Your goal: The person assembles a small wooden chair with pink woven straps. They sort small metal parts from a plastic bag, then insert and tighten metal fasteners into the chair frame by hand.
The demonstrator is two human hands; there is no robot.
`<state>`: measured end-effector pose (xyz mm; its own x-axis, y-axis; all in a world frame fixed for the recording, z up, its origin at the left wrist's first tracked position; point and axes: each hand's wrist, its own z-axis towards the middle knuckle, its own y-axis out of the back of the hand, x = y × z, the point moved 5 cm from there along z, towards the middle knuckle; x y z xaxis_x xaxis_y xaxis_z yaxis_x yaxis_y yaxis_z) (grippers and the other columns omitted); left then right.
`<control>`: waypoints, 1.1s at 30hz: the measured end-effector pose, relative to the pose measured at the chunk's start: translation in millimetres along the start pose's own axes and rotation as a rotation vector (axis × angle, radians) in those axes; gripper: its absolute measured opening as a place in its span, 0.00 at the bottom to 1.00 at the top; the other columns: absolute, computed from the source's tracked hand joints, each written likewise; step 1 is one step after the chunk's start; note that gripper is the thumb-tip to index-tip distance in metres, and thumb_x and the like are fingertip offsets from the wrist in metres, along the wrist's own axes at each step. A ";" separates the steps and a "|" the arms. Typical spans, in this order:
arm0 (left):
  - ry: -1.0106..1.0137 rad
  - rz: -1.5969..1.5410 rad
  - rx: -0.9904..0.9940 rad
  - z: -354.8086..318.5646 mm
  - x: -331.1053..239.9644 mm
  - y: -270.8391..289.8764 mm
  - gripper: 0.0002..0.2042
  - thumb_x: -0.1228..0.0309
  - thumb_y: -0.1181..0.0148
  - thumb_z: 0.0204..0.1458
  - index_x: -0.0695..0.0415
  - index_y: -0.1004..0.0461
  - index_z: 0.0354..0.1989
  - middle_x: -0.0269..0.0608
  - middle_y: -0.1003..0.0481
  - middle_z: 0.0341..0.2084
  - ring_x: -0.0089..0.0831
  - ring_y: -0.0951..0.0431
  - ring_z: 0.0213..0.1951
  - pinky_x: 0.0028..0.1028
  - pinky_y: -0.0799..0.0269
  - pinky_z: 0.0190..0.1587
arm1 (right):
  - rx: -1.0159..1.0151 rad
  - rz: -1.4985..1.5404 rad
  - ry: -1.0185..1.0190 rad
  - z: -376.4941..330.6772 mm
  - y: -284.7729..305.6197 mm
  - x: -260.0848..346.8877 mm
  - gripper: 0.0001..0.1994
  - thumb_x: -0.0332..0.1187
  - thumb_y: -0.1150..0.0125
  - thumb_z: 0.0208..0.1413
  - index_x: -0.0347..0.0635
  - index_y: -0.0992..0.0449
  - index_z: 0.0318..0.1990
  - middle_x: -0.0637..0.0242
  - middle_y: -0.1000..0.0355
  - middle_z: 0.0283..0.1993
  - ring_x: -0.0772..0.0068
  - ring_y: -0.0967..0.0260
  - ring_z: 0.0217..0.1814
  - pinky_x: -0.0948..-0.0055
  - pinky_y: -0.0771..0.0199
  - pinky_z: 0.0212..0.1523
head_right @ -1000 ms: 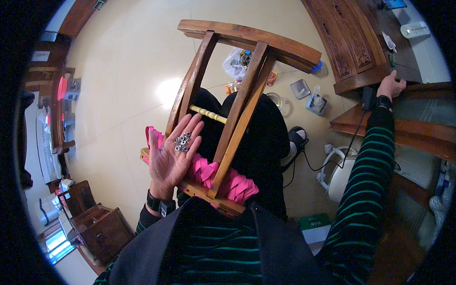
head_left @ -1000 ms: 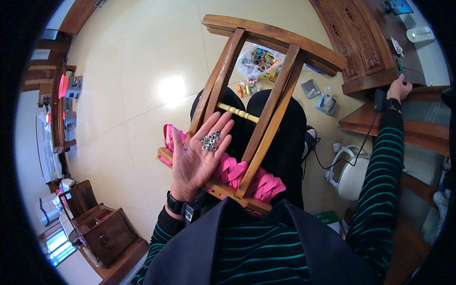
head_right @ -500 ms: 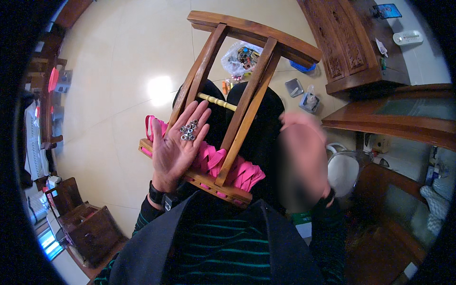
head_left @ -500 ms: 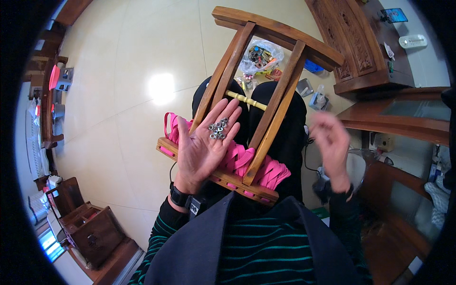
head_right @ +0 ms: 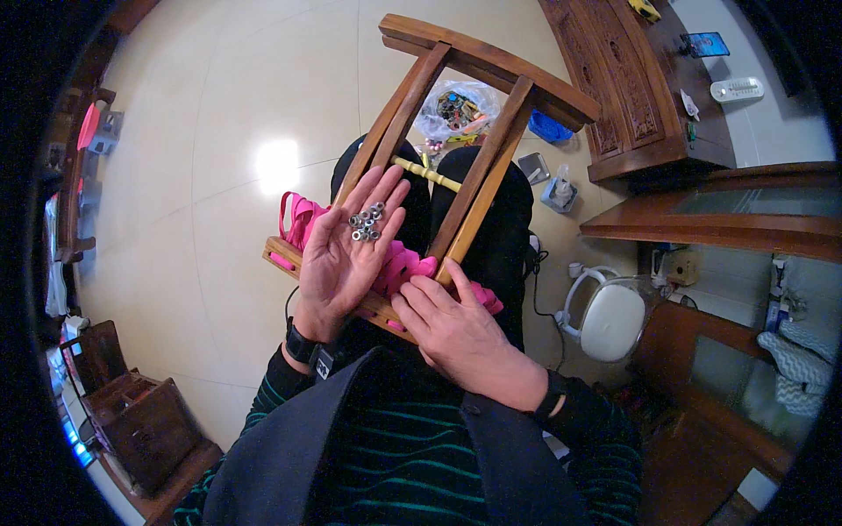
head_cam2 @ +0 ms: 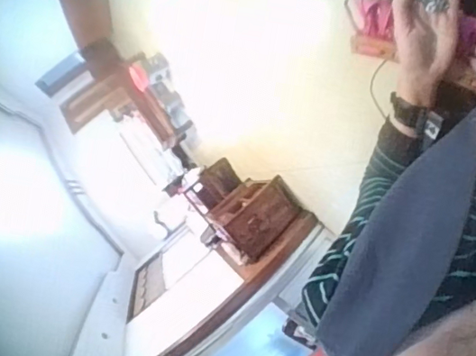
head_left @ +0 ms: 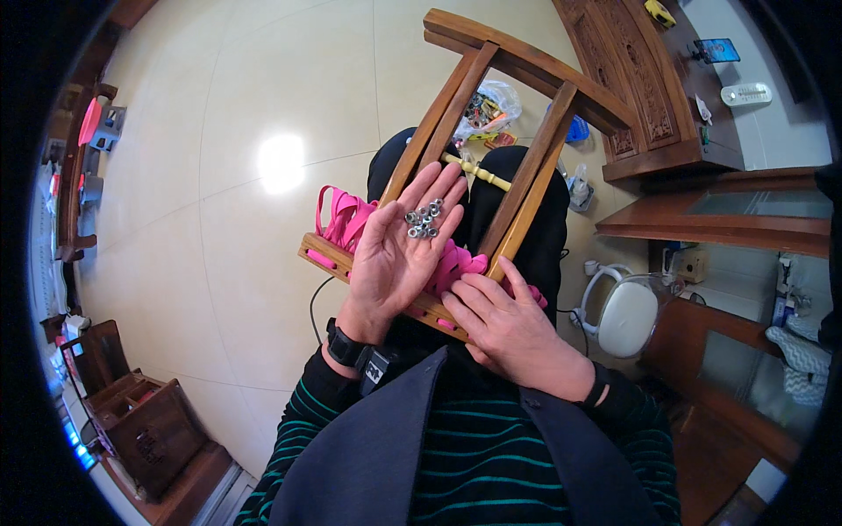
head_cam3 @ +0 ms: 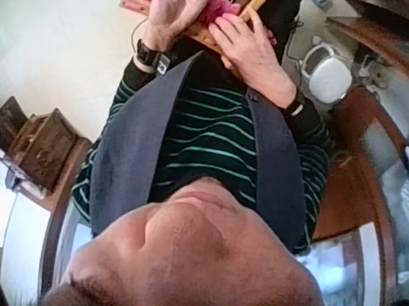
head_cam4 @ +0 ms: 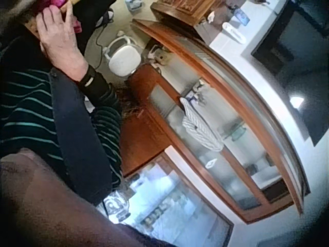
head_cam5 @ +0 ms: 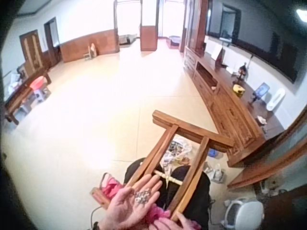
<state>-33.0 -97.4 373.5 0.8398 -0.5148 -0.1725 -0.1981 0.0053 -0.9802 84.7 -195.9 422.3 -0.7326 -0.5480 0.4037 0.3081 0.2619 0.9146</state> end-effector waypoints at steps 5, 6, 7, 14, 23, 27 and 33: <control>-0.017 0.087 -0.006 -1.6 -1.1 -0.6 0.29 0.73 0.61 0.63 0.66 0.56 0.73 0.54 0.52 0.73 0.42 0.51 0.74 0.38 0.53 0.75 | 0.008 -0.063 -0.024 5.9 -19.4 1.3 0.31 0.32 0.29 0.40 0.38 0.28 0.56 0.60 0.34 0.55 0.60 0.39 0.64 0.43 0.54 0.74; -0.026 0.105 -0.002 -1.7 -1.4 -1.0 0.29 0.75 0.61 0.62 0.66 0.56 0.73 0.54 0.52 0.73 0.42 0.51 0.74 0.38 0.53 0.75 | -0.014 -0.064 -0.014 5.6 -20.3 1.6 0.31 0.31 0.29 0.40 0.38 0.28 0.56 0.60 0.34 0.55 0.59 0.39 0.64 0.43 0.54 0.74; -0.027 0.103 -0.008 -1.4 -1.5 -0.5 0.30 0.77 0.60 0.60 0.66 0.55 0.73 0.54 0.52 0.73 0.42 0.51 0.74 0.38 0.54 0.75 | -0.021 -0.056 -0.017 5.2 -21.5 1.5 0.30 0.31 0.29 0.40 0.37 0.28 0.56 0.60 0.34 0.55 0.59 0.39 0.64 0.43 0.54 0.74; -0.025 0.175 0.009 -0.6 -1.5 2.2 0.35 0.81 0.54 0.54 0.67 0.55 0.73 0.54 0.52 0.73 0.42 0.51 0.74 0.37 0.54 0.75 | -0.039 -0.047 -0.035 4.0 -25.5 1.5 0.29 0.30 0.30 0.41 0.37 0.28 0.55 0.60 0.34 0.54 0.60 0.38 0.63 0.44 0.54 0.74; -0.153 0.073 -0.150 -14.8 -27.0 -9.3 0.18 0.65 0.51 0.67 0.67 0.34 0.57 0.49 0.31 0.54 0.38 0.35 0.60 0.28 0.34 0.61 | -0.046 -0.062 -0.106 15.4 -30.6 8.7 0.20 0.30 0.41 0.52 0.38 0.30 0.53 0.57 0.33 0.49 0.56 0.37 0.61 0.44 0.54 0.72; -0.289 -0.114 -0.108 -46.3 -76.0 -26.7 0.12 0.66 0.57 0.70 0.56 0.37 0.32 0.31 0.43 0.27 0.20 0.41 0.31 0.20 0.41 0.31 | -0.023 -0.035 -0.077 20.4 -29.3 9.6 0.21 0.29 0.42 0.52 0.35 0.35 0.54 0.54 0.33 0.49 0.54 0.36 0.61 0.43 0.56 0.73; -0.469 0.062 -0.238 -100.4 -143.8 17.8 0.22 0.59 0.58 0.70 0.50 0.46 0.20 0.27 0.52 0.17 0.19 0.54 0.19 0.23 0.58 0.19 | -0.021 0.083 -0.036 25.1 -7.5 16.4 0.18 0.24 0.45 0.52 0.32 0.35 0.50 0.56 0.30 0.41 0.55 0.31 0.51 0.45 0.49 0.70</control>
<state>-208.0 -109.4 390.6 0.9479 -0.0809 -0.3082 -0.3183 -0.1991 -0.9268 55.2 -187.0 421.4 -0.7254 -0.4960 0.4774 0.3811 0.2882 0.8785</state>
